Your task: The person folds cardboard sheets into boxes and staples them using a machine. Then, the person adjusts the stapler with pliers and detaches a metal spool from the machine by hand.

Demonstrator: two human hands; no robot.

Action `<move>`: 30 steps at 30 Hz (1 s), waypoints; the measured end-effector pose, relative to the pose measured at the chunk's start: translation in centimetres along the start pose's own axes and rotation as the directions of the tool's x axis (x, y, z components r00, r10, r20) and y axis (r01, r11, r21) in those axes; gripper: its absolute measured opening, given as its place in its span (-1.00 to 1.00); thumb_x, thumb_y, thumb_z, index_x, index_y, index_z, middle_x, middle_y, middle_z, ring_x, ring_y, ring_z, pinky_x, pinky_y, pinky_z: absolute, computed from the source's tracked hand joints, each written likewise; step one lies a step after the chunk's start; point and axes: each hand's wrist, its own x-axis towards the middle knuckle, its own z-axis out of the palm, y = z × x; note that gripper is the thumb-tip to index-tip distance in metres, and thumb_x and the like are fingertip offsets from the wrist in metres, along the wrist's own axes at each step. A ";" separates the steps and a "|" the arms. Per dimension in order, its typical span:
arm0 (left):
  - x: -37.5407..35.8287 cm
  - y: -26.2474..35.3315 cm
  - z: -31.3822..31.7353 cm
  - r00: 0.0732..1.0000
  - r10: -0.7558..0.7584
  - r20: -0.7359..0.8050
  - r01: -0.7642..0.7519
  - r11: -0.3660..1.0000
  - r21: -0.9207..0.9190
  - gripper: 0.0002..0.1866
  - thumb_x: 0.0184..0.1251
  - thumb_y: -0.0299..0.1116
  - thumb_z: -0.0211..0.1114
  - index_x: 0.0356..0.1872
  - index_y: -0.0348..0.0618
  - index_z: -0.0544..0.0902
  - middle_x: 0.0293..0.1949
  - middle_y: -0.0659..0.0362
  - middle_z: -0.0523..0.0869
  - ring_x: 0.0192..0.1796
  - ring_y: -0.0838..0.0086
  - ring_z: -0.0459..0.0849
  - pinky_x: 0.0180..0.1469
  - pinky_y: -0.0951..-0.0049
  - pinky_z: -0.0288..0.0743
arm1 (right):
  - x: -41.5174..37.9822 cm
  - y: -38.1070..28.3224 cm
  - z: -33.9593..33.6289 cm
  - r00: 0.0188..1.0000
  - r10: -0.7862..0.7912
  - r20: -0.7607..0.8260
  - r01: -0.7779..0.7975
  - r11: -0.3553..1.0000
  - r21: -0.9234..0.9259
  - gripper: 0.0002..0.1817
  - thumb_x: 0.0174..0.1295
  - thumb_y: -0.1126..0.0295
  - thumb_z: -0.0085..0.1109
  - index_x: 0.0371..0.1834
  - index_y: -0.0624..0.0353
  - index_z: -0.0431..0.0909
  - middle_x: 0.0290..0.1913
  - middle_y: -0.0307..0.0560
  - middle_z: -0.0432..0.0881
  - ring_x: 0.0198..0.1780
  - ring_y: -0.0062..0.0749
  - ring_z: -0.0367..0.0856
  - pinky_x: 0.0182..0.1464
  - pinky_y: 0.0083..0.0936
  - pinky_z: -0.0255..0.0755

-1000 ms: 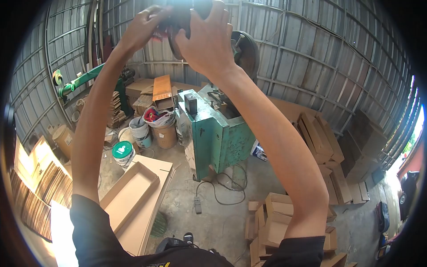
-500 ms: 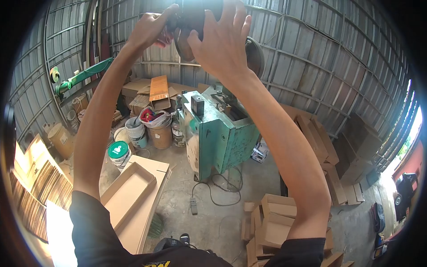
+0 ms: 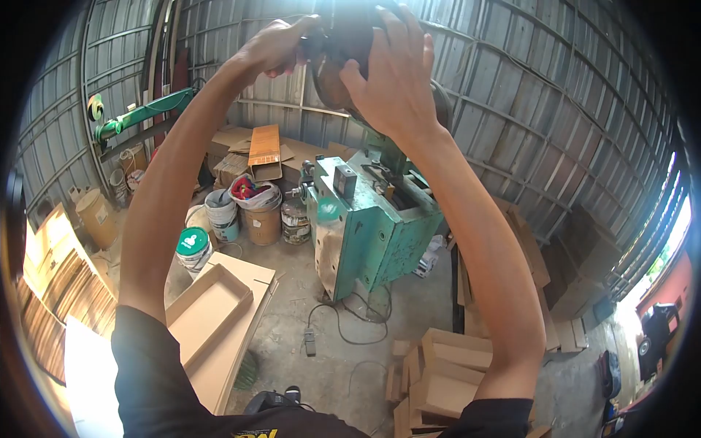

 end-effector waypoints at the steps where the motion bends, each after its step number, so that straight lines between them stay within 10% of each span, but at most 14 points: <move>1: -0.2 0.1 0.1 0.995 0.065 -0.071 -0.061 0.996 0.057 -0.25 0.29 0.40 0.17 -0.50 -0.26 0.68 -0.66 0.15 0.62 -0.61 0.50 0.60 -0.45 0.40 0.52 | -0.1 0.1 0.1 1.000 -0.020 -0.004 0.021 1.000 0.005 -0.49 0.22 0.18 0.17 0.06 0.44 0.47 0.42 0.15 0.28 0.56 0.11 0.05 0.45 0.36 0.05; 5: 0.7 -3.8 1.2 0.650 0.731 -0.210 -0.674 0.681 0.285 -0.33 0.18 0.22 0.43 -0.01 -0.24 0.69 -0.43 0.07 0.73 -0.33 0.27 0.73 -0.08 0.21 0.62 | 0.1 -0.7 -0.6 0.999 0.028 0.043 -0.027 1.000 -0.008 -0.47 0.22 0.21 0.16 0.07 0.50 0.46 0.45 0.19 0.24 0.58 0.16 0.01 0.45 0.33 0.06; 7: -1.4 -3.1 1.4 0.626 0.732 -0.270 -0.670 0.682 0.295 -0.29 0.07 0.13 0.54 0.07 -0.27 0.67 -0.38 0.05 0.73 -0.28 0.30 0.72 -0.07 0.25 0.60 | -0.2 -0.7 -0.3 0.999 0.048 0.015 -0.049 0.998 0.038 -0.47 0.22 0.22 0.16 0.08 0.52 0.45 0.49 0.20 0.19 0.59 0.18 -0.01 0.45 0.33 0.03; 9: -1.5 -2.6 1.2 0.828 0.504 -0.248 -0.461 0.862 0.212 -0.26 0.07 0.19 0.52 0.03 -0.32 0.67 -0.37 0.05 0.73 -0.30 0.31 0.71 -0.12 0.25 0.59 | 0.1 -0.7 -0.1 0.999 0.053 0.001 -0.053 0.996 0.075 -0.46 0.22 0.24 0.15 0.11 0.53 0.44 0.51 0.20 0.15 0.60 0.19 -0.04 0.48 0.35 -0.03; 14: 0.8 -1.3 1.3 0.994 0.050 -0.092 -0.060 0.992 -0.108 -0.25 0.29 0.38 0.05 -0.54 -0.23 0.69 -0.70 0.15 0.61 -0.64 0.49 0.58 -0.54 0.49 0.46 | 0.0 -0.7 -0.3 0.992 0.086 0.091 -0.086 0.996 0.000 -0.46 0.22 0.26 0.14 0.13 0.53 0.40 0.52 0.20 0.14 0.61 0.21 -0.07 0.50 0.42 -0.10; 16: 0.0 -0.1 0.6 0.997 -0.005 -0.080 -0.002 0.996 -0.086 -0.24 0.24 0.36 0.14 -0.67 -0.26 0.69 -0.76 0.12 0.60 -0.74 0.46 0.55 -0.46 0.41 0.54 | -0.1 -1.0 -0.4 0.989 0.103 0.105 -0.106 0.994 0.018 -0.46 0.23 0.25 0.14 0.12 0.53 0.40 0.51 0.19 0.14 0.60 0.21 -0.05 0.49 0.42 -0.09; 20: -0.6 -1.6 0.5 0.753 0.641 -0.150 -0.594 0.760 0.264 -0.34 0.12 0.12 0.47 0.09 -0.19 0.63 -0.20 -0.06 0.72 -0.13 0.30 0.73 -0.03 0.32 0.57 | -0.3 -1.2 -0.4 0.986 0.120 0.114 -0.126 0.991 0.052 -0.46 0.25 0.24 0.13 0.12 0.53 0.40 0.49 0.19 0.17 0.57 0.20 0.01 0.47 0.43 -0.05; 25: -0.5 -1.6 1.3 0.740 0.624 -0.252 -0.564 0.779 0.274 -0.44 0.17 0.07 0.41 -0.21 -0.36 0.67 -0.50 0.04 0.68 -0.44 0.34 0.69 -0.31 0.32 0.57 | -0.1 -0.6 -0.1 0.991 0.110 0.072 -0.114 0.992 0.056 -0.47 0.23 0.25 0.15 0.10 0.52 0.40 0.47 0.19 0.20 0.54 0.21 0.05 0.46 0.40 0.00; 27: 0.2 -0.8 1.2 0.989 0.125 -0.079 -0.132 0.987 -0.094 -0.38 0.31 0.17 0.21 -0.46 -0.35 0.65 -0.67 0.09 0.61 -0.64 0.41 0.60 -0.53 0.40 0.50 | -0.1 -0.6 -0.2 0.993 0.094 0.068 -0.099 0.993 0.062 -0.47 0.21 0.25 0.16 0.10 0.51 0.40 0.43 0.19 0.23 0.50 0.21 0.10 0.43 0.38 0.05; 30: 0.3 -0.1 0.5 0.996 -0.063 0.066 0.073 0.984 -0.165 -0.28 0.38 0.34 0.01 -0.54 -0.21 0.62 -0.78 0.19 0.51 -0.79 0.52 0.45 -0.69 0.54 0.36 | -0.3 -0.7 0.0 0.998 0.059 0.027 -0.060 0.997 0.050 -0.48 0.20 0.25 0.17 0.09 0.48 0.41 0.39 0.18 0.27 0.45 0.19 0.17 0.41 0.35 0.09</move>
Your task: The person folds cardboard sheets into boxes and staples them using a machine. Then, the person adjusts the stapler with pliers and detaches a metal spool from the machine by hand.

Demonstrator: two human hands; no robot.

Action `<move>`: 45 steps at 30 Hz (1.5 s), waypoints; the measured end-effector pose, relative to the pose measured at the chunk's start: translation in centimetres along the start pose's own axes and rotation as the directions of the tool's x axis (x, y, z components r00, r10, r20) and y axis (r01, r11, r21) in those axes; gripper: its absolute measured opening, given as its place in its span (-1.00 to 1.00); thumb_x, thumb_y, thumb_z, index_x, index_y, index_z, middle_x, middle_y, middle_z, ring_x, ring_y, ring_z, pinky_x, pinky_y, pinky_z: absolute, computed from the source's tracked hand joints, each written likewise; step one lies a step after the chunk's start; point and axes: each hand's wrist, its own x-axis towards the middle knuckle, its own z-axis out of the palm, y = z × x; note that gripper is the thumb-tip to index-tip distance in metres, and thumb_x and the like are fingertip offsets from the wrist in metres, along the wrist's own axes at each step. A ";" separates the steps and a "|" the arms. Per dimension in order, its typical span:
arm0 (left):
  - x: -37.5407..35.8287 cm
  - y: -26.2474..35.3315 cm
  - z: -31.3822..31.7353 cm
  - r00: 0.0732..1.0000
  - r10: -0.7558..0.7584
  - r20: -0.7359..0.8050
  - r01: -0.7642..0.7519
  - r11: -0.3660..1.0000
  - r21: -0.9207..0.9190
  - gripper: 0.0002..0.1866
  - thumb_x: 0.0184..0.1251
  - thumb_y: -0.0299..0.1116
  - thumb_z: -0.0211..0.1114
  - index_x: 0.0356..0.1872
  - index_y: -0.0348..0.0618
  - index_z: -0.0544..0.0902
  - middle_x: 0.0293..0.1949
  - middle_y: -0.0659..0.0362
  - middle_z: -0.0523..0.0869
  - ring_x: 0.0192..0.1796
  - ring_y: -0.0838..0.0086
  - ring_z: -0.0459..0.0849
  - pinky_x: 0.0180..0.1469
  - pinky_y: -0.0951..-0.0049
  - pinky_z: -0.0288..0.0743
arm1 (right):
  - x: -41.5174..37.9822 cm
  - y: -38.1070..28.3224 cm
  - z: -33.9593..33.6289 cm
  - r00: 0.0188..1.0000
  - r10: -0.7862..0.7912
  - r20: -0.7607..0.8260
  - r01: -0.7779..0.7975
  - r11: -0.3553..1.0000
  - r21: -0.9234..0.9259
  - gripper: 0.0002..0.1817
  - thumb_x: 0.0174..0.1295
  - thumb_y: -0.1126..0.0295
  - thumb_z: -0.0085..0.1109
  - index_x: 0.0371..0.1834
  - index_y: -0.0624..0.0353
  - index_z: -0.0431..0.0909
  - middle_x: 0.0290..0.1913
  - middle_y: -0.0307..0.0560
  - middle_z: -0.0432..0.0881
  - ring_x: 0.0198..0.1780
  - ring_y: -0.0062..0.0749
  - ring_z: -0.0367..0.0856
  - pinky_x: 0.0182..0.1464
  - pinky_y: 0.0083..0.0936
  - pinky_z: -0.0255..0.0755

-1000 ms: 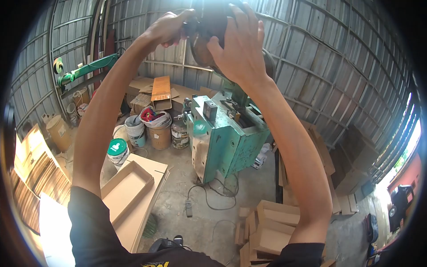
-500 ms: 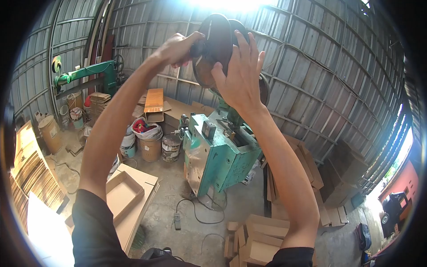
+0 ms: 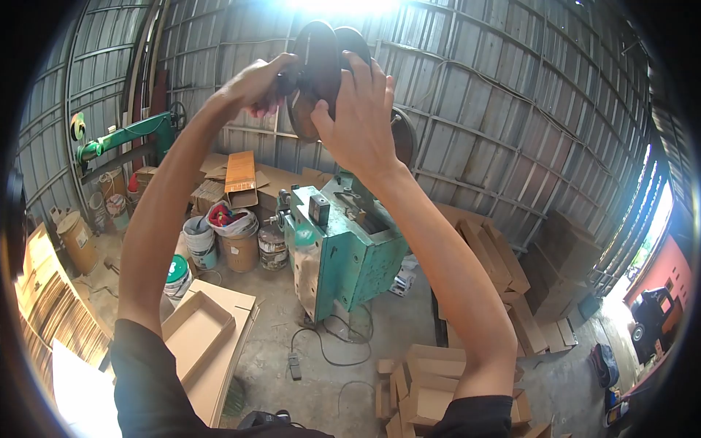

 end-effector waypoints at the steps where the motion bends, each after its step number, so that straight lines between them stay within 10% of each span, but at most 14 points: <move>1: -0.1 0.6 -0.3 1.000 -0.022 -0.007 0.023 0.998 0.063 -0.29 0.39 0.33 0.04 -0.35 -0.25 0.66 -0.61 0.13 0.63 -0.66 0.53 0.55 -0.58 0.51 0.49 | -0.1 0.0 0.0 1.000 0.006 -0.002 -0.006 1.000 -0.003 -0.48 0.20 0.25 0.17 0.09 0.48 0.41 0.39 0.18 0.27 0.45 0.19 0.17 0.41 0.35 0.09; 2: 0.0 0.4 0.0 1.000 -0.020 0.001 0.020 0.998 0.066 -0.29 0.39 0.33 0.04 -0.35 -0.25 0.66 -0.61 0.13 0.63 -0.66 0.53 0.55 -0.58 0.51 0.49 | -0.1 -0.1 0.0 1.000 0.017 -0.001 -0.017 1.000 0.006 -0.48 0.21 0.25 0.17 0.09 0.46 0.41 0.37 0.18 0.28 0.44 0.19 0.18 0.40 0.34 0.10; 5: 1.2 -2.5 0.2 0.766 0.634 -0.109 -0.577 0.752 0.319 -0.31 0.26 0.23 0.36 0.12 -0.20 0.60 -0.39 0.11 0.71 -0.40 0.45 0.62 -0.22 0.42 0.57 | -0.4 -0.3 0.1 0.999 0.039 0.003 -0.039 0.999 0.018 -0.49 0.21 0.23 0.17 0.10 0.42 0.42 0.35 0.18 0.29 0.42 0.19 0.21 0.40 0.31 0.11; 8: -0.4 -2.6 0.5 0.678 0.730 -0.079 -0.616 0.624 0.480 -0.41 0.30 0.11 0.42 0.17 -0.10 0.61 -0.14 0.07 0.74 -0.27 0.48 0.65 -0.14 0.45 0.58 | -0.4 -0.1 0.0 0.999 0.042 -0.012 -0.042 0.999 0.006 -0.49 0.20 0.22 0.18 0.10 0.40 0.43 0.32 0.18 0.31 0.40 0.18 0.23 0.40 0.29 0.11; 11: -0.1 -1.2 0.7 0.947 0.290 -0.136 -0.268 0.950 0.160 -0.33 0.35 0.24 0.24 -0.12 -0.36 0.69 -0.58 0.09 0.68 -0.65 0.44 0.59 -0.46 0.36 0.61 | -0.1 0.0 0.4 0.999 0.026 -0.044 -0.025 1.000 0.005 -0.48 0.17 0.22 0.19 0.09 0.41 0.44 0.28 0.17 0.35 0.36 0.17 0.26 0.38 0.23 0.15; 15: 0.1 -0.1 0.2 1.000 -0.007 -0.007 0.007 0.997 0.071 -0.19 0.36 0.45 -0.01 -0.44 -0.26 0.64 -0.72 0.14 0.59 -0.71 0.51 0.59 -0.58 0.52 0.53 | -0.5 0.5 1.1 0.996 0.007 -0.089 -0.009 1.000 -0.023 -0.50 0.15 0.18 0.18 0.03 0.36 0.47 0.19 0.15 0.40 0.30 0.15 0.30 0.34 0.15 0.18; 20: -3.0 0.4 2.3 0.979 0.192 -0.068 -0.194 0.980 -0.029 -0.20 0.38 0.43 0.06 0.22 -0.15 0.52 -0.39 0.19 0.66 -0.41 0.54 0.66 -0.33 0.55 0.55 | -1.1 0.3 2.2 0.990 0.058 -0.129 -0.073 0.991 -0.110 -0.51 0.20 0.05 0.15 -0.04 0.28 0.51 0.10 0.15 0.44 0.25 0.11 0.34 0.30 0.15 0.19; 23: -2.0 -2.6 1.4 0.938 0.346 -0.006 -0.338 0.918 0.206 -0.13 0.29 0.19 0.39 0.43 -0.20 0.34 -0.20 0.09 0.73 -0.24 0.52 0.73 -0.21 0.50 0.58 | -1.3 0.3 1.9 0.992 0.072 -0.103 -0.085 0.988 -0.128 -0.52 0.20 0.05 0.15 -0.06 0.28 0.52 0.10 0.16 0.44 0.25 0.11 0.34 0.30 0.17 0.19; 29: -4.3 -2.7 -0.2 0.934 0.357 -0.013 -0.357 0.933 -0.039 -0.39 0.36 -0.30 0.42 0.40 -0.14 0.45 -0.17 0.16 0.74 -0.10 0.52 0.71 -0.08 0.49 0.57 | -1.0 0.3 0.7 0.993 0.033 -0.116 -0.034 0.999 -0.006 -0.44 0.15 0.19 0.24 0.10 0.42 0.48 0.19 0.07 0.42 0.20 0.04 0.39 0.21 -0.05 0.36; 38: -4.5 -3.3 -1.3 0.919 0.386 -0.080 -0.390 0.920 -0.042 -0.63 0.46 -0.31 0.33 0.16 -0.29 0.61 -0.07 0.01 0.79 0.01 0.41 0.79 -0.07 0.47 0.65 | -0.9 -0.2 -0.1 0.998 0.048 -0.041 -0.049 0.999 -0.022 -0.57 0.18 0.15 0.14 -0.06 0.31 0.50 0.13 0.04 0.40 0.25 0.00 0.34 0.34 0.03 0.21; 45: -4.5 -2.5 -1.8 0.719 0.663 -0.206 -0.504 0.703 0.502 -0.77 0.44 -0.30 0.34 -0.05 -0.22 0.78 -0.18 0.15 0.78 -0.13 0.45 0.76 -0.11 0.42 0.61 | -0.8 -0.3 -0.2 0.999 0.038 -0.012 -0.038 0.998 -0.042 -0.42 0.17 0.17 0.22 0.07 0.50 0.48 0.21 0.10 0.39 0.18 0.03 0.36 0.21 -0.04 0.34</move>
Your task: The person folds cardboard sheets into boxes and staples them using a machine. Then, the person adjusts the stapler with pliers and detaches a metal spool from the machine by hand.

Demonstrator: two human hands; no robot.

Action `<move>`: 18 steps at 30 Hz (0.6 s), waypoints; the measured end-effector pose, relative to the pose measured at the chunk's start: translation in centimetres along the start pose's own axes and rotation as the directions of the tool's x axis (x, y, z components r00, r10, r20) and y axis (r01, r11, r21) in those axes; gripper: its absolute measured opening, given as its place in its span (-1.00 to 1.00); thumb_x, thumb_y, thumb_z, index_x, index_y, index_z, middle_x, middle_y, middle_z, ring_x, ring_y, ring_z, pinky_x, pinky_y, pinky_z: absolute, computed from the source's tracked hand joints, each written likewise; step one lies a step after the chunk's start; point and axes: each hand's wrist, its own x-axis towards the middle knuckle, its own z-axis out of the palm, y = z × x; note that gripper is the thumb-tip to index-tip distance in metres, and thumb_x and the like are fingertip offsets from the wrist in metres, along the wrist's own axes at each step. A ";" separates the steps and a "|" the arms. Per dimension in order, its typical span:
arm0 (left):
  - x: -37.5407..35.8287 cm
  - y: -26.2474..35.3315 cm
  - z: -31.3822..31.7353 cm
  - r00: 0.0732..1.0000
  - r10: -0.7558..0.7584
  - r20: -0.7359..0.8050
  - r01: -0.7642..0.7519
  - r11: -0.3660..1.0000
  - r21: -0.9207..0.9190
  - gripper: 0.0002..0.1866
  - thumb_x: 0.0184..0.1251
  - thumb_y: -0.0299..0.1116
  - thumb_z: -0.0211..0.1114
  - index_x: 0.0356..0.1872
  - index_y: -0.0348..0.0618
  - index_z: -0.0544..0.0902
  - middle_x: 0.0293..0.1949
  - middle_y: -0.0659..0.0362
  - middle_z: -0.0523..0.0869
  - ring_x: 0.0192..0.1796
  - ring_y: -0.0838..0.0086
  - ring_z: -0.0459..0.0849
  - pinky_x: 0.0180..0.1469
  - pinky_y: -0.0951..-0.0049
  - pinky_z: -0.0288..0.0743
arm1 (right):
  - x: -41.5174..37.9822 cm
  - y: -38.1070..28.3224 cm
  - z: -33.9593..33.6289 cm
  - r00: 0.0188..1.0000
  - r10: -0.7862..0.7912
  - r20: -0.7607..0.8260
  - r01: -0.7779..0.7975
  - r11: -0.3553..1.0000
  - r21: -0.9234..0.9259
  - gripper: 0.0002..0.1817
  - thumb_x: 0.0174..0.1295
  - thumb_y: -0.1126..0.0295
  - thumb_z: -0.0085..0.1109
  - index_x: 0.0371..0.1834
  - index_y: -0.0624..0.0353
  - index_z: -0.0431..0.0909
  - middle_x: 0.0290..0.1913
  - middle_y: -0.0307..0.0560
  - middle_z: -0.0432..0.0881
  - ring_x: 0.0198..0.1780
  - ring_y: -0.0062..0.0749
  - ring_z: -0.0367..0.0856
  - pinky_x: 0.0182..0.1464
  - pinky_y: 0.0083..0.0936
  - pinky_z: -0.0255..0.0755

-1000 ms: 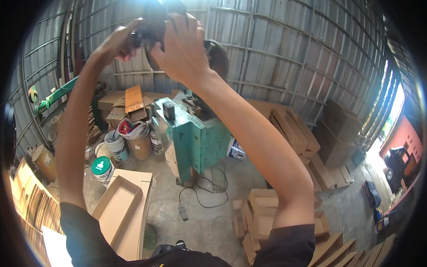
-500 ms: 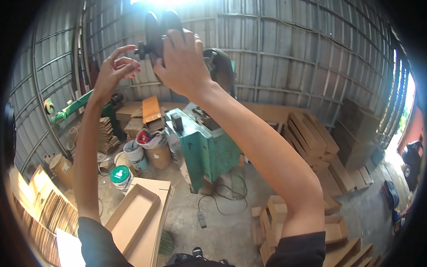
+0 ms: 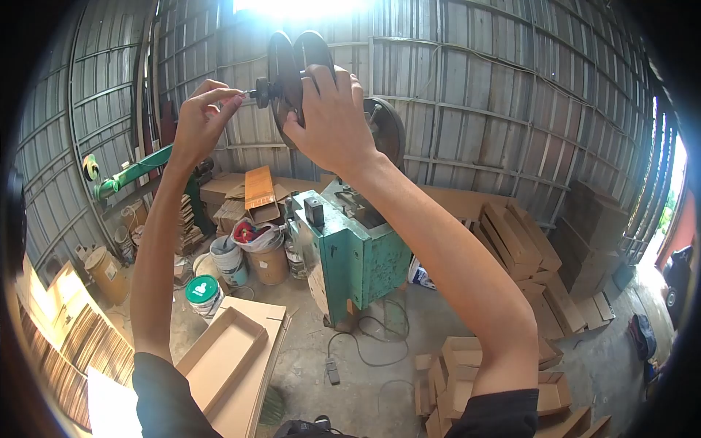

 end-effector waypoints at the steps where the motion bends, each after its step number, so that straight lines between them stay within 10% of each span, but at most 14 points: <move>1: 0.2 0.4 -0.3 0.999 0.046 0.030 -0.048 0.996 0.070 -0.78 0.43 -0.32 0.34 -0.08 -0.24 0.77 -0.20 0.14 0.78 -0.16 0.45 0.75 -0.12 0.41 0.61 | 0.0 0.0 0.0 1.000 0.001 -0.004 -0.001 1.000 -0.003 -0.43 0.17 0.17 0.22 0.07 0.50 0.48 0.20 0.10 0.39 0.18 0.03 0.36 0.21 -0.04 0.34; 18: 4.5 1.5 -3.3 0.870 0.106 0.481 -0.256 0.932 0.257 -0.94 0.45 -0.54 0.20 -0.16 -0.23 0.50 -0.25 -0.02 0.78 -0.08 0.17 0.79 -0.03 0.14 0.57 | -0.2 -0.6 -0.1 0.998 0.056 0.007 -0.056 0.998 0.021 -0.56 0.18 0.16 0.18 -0.05 0.32 0.52 0.12 0.04 0.41 0.22 0.00 0.36 0.34 0.10 0.24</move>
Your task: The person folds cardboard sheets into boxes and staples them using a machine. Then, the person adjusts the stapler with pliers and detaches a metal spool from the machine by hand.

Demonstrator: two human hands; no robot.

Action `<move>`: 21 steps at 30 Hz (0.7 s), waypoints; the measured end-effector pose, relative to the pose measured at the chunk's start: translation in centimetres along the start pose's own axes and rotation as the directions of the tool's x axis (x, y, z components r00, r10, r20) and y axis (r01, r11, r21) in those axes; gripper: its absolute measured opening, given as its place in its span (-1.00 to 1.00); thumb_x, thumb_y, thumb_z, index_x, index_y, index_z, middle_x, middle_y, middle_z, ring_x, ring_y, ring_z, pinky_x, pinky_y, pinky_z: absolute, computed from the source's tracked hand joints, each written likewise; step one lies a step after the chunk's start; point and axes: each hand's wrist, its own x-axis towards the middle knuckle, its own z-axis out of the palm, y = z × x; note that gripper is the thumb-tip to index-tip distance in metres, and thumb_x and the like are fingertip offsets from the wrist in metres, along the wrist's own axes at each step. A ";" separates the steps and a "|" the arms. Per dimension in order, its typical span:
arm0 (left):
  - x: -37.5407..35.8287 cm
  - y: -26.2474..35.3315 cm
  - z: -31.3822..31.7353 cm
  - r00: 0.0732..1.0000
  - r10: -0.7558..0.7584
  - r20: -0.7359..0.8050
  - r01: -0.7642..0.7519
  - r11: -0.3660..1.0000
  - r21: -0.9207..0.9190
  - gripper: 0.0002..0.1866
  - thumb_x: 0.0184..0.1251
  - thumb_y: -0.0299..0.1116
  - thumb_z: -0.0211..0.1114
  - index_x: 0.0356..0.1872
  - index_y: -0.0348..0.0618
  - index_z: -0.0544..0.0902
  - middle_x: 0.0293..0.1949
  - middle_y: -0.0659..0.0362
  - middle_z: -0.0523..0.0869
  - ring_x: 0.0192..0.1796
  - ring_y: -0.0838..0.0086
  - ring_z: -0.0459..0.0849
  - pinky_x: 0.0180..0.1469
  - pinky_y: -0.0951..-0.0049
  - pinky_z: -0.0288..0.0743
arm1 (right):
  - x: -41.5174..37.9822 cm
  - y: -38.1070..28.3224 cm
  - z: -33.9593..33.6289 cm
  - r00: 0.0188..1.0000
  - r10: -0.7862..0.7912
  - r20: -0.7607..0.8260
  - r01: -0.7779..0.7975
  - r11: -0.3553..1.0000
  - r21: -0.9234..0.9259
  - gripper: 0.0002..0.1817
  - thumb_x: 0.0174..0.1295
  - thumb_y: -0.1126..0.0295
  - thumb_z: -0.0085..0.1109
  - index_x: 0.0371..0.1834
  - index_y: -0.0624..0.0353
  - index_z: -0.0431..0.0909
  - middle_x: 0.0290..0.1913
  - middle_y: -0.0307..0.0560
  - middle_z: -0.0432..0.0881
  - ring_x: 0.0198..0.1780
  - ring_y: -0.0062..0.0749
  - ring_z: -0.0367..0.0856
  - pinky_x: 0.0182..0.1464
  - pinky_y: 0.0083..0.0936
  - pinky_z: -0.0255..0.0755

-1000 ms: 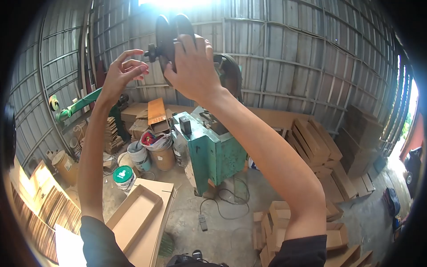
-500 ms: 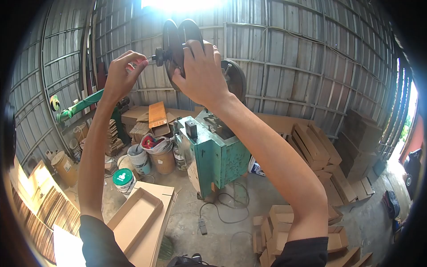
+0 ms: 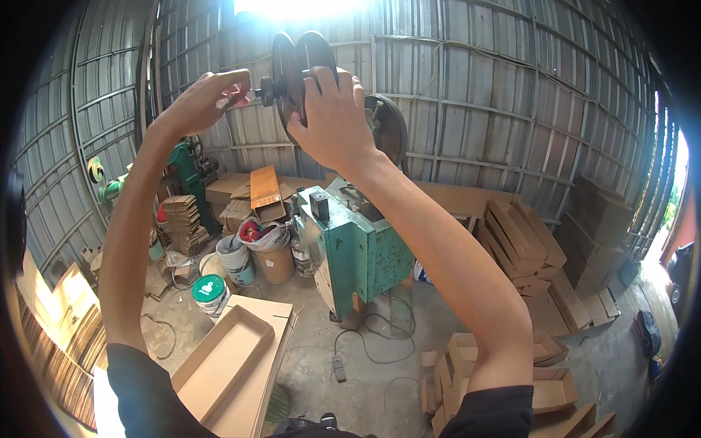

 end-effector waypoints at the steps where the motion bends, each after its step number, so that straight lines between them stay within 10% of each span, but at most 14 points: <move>1: 0.1 -0.3 -0.2 1.000 0.006 0.030 -0.005 1.000 -0.010 -0.95 0.46 -0.53 0.19 -0.17 -0.23 0.49 -0.22 -0.02 0.78 -0.04 0.18 0.78 -0.01 0.12 0.57 | 0.0 -0.1 0.0 1.000 0.007 0.011 -0.007 1.000 0.003 -0.56 0.19 0.16 0.18 -0.05 0.32 0.51 0.13 0.05 0.41 0.23 0.01 0.35 0.35 0.14 0.23; 8: 0.8 -1.0 -1.3 0.987 0.008 0.158 0.012 0.992 -0.127 -0.94 0.47 -0.49 0.22 -0.22 -0.25 0.54 -0.22 0.03 0.78 -0.05 0.26 0.79 0.00 0.19 0.64 | -0.5 -2.1 -0.9 0.986 0.164 -0.006 -0.161 0.972 0.170 -0.35 0.13 0.25 0.28 0.29 0.22 0.33 0.31 0.08 0.33 0.41 0.12 0.24 0.39 0.49 0.06; 10: 0.1 -1.6 -0.4 0.999 0.020 0.047 -0.008 0.972 -0.237 -0.91 0.41 -0.46 0.24 -0.21 -0.28 0.60 -0.26 0.00 0.78 -0.14 0.25 0.79 -0.05 0.22 0.65 | 0.1 -4.1 -1.7 0.951 0.213 -0.225 -0.177 0.969 0.170 -0.24 0.07 0.33 0.33 0.39 0.13 0.25 0.36 0.07 0.31 0.44 0.15 0.21 0.39 0.54 0.01; 11: -0.1 -2.3 0.4 0.994 0.087 -0.066 -0.100 0.972 -0.211 -0.86 0.37 -0.42 0.26 -0.20 -0.29 0.61 -0.27 -0.04 0.78 -0.18 0.16 0.79 -0.07 0.20 0.61 | 0.8 -5.0 -2.6 0.961 0.100 -0.256 -0.095 0.995 0.032 -0.24 0.04 0.37 0.35 0.38 0.15 0.28 0.29 0.10 0.36 0.31 0.11 0.33 0.37 0.08 0.13; 14: -0.6 -3.0 2.7 0.963 0.006 -0.271 -0.134 0.880 -0.456 -0.81 0.39 -0.37 0.26 -0.16 -0.32 0.62 -0.26 -0.08 0.77 -0.19 0.21 0.80 -0.07 0.32 0.64 | 3.7 -5.7 -2.2 0.955 -0.270 -0.124 0.261 0.962 -0.082 -0.45 0.01 0.44 0.32 0.16 0.17 0.49 0.13 -0.01 0.51 0.18 -0.06 0.48 0.24 -0.13 0.34; 17: -0.7 -4.4 5.6 0.927 -0.078 -0.366 -0.198 0.728 -0.657 -0.81 0.39 -0.43 0.32 -0.06 -0.26 0.58 -0.26 0.05 0.75 -0.20 0.42 0.75 -0.06 0.43 0.62 | 6.6 -6.4 0.2 0.944 -0.235 0.231 0.291 0.925 -0.245 -0.56 0.09 0.42 0.32 0.08 0.20 0.56 0.00 -0.10 0.61 0.07 -0.23 0.57 0.07 -0.26 0.47; 21: -0.8 -6.1 9.2 0.914 -0.179 -0.364 -0.306 0.287 -0.908 -0.72 0.35 -0.49 0.40 0.00 -0.18 0.54 -0.22 0.17 0.72 -0.11 0.61 0.66 -0.03 0.58 0.58 | 9.4 -6.3 3.7 0.949 -0.259 0.178 0.298 0.922 -0.245 -0.79 0.26 0.29 0.24 -0.16 0.17 0.68 -0.18 -0.08 0.71 -0.02 -0.21 0.67 0.02 -0.28 0.53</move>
